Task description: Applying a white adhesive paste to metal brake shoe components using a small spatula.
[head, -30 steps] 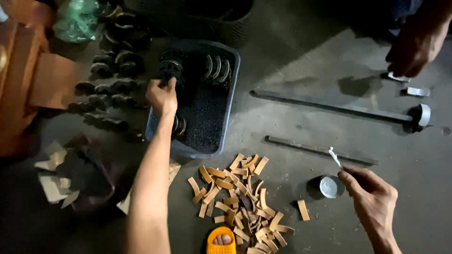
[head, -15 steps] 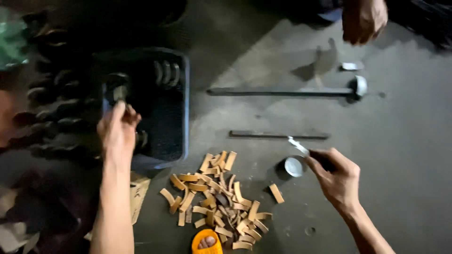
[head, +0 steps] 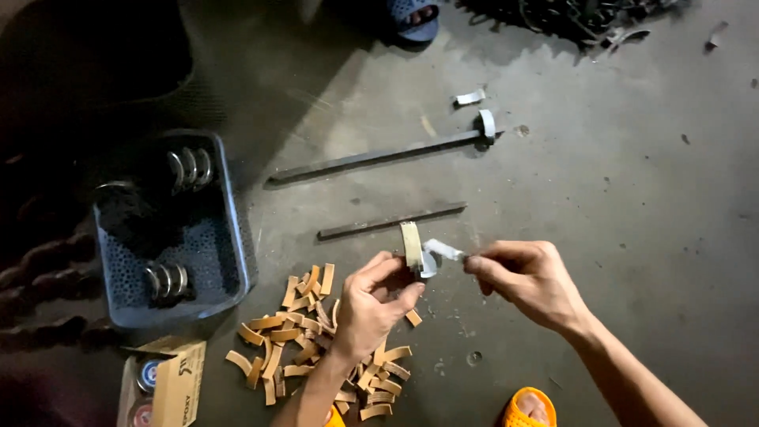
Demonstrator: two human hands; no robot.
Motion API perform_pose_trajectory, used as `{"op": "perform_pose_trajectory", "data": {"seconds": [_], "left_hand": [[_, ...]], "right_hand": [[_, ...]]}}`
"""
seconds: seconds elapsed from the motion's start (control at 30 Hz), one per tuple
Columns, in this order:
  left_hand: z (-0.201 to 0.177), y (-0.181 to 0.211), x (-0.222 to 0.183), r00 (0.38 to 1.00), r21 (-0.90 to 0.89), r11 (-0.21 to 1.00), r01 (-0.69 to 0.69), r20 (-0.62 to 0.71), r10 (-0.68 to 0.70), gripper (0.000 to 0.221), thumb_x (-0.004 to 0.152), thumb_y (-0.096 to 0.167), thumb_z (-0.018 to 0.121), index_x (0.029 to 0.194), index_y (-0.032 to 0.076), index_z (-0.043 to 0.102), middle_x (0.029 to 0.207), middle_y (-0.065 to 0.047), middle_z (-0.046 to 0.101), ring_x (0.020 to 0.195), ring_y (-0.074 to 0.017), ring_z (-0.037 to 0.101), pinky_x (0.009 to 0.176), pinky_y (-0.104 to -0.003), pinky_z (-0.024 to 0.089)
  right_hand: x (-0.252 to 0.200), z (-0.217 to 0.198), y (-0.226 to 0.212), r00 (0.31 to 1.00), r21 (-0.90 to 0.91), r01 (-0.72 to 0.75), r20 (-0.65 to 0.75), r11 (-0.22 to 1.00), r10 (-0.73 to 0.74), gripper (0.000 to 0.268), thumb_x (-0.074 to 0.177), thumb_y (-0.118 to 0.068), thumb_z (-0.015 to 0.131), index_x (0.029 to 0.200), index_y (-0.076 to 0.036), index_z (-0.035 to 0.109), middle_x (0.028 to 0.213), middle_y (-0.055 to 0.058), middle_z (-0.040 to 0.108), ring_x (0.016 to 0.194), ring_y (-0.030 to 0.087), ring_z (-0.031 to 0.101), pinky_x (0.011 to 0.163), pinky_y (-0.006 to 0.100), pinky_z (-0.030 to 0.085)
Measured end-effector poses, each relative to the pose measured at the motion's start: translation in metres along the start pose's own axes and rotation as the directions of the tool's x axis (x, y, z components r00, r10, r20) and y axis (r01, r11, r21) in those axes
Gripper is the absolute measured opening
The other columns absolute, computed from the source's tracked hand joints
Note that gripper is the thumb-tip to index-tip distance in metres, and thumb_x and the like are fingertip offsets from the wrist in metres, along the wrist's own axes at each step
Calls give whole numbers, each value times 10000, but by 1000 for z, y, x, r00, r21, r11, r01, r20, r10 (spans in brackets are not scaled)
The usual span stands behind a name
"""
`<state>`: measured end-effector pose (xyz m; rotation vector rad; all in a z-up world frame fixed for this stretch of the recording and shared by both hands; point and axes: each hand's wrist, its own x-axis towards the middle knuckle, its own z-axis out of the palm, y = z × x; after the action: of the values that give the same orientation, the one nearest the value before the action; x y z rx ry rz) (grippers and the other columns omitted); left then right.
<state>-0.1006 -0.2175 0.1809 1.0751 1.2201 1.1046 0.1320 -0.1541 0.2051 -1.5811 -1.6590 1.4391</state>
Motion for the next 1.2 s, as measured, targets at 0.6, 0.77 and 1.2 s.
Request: {"op": "perform_pose_trajectory", "data": {"seconds": [0.6, 0.77, 1.2], "left_hand": [[7, 3, -9, 994, 108, 988, -108, 42, 104, 207, 817, -19, 728, 1017, -72, 718, 938, -28, 618, 687, -78, 529, 595, -190, 433], [7, -1, -8, 965, 187, 947, -260, 86, 248, 233, 828, 8, 722, 1042, -81, 711, 984, -90, 654, 739, -145, 603, 617, -238, 531], [5, -13, -12, 951, 145, 946, -290, 151, 268, 227, 810, -51, 687, 1034, -61, 718, 1028, -100, 658, 844, -172, 614, 757, -273, 543]], "right_hand": [[-25, -3, -17, 953, -252, 300, 46, 920, -299, 76, 797, -94, 760, 800, -29, 799, 562, -3, 693, 406, 83, 449, 373, 260, 376], [-24, 2, -16, 912, -351, 403, 72, 846, -404, 69, 803, -117, 760, 809, -50, 774, 599, 1, 705, 379, 101, 480, 361, 279, 390], [-9, -4, -6, 975, -287, 224, 77, 931, -211, 115, 810, -164, 768, 856, -86, 840, 500, 4, 727, 351, 65, 523, 291, 241, 389]]}}
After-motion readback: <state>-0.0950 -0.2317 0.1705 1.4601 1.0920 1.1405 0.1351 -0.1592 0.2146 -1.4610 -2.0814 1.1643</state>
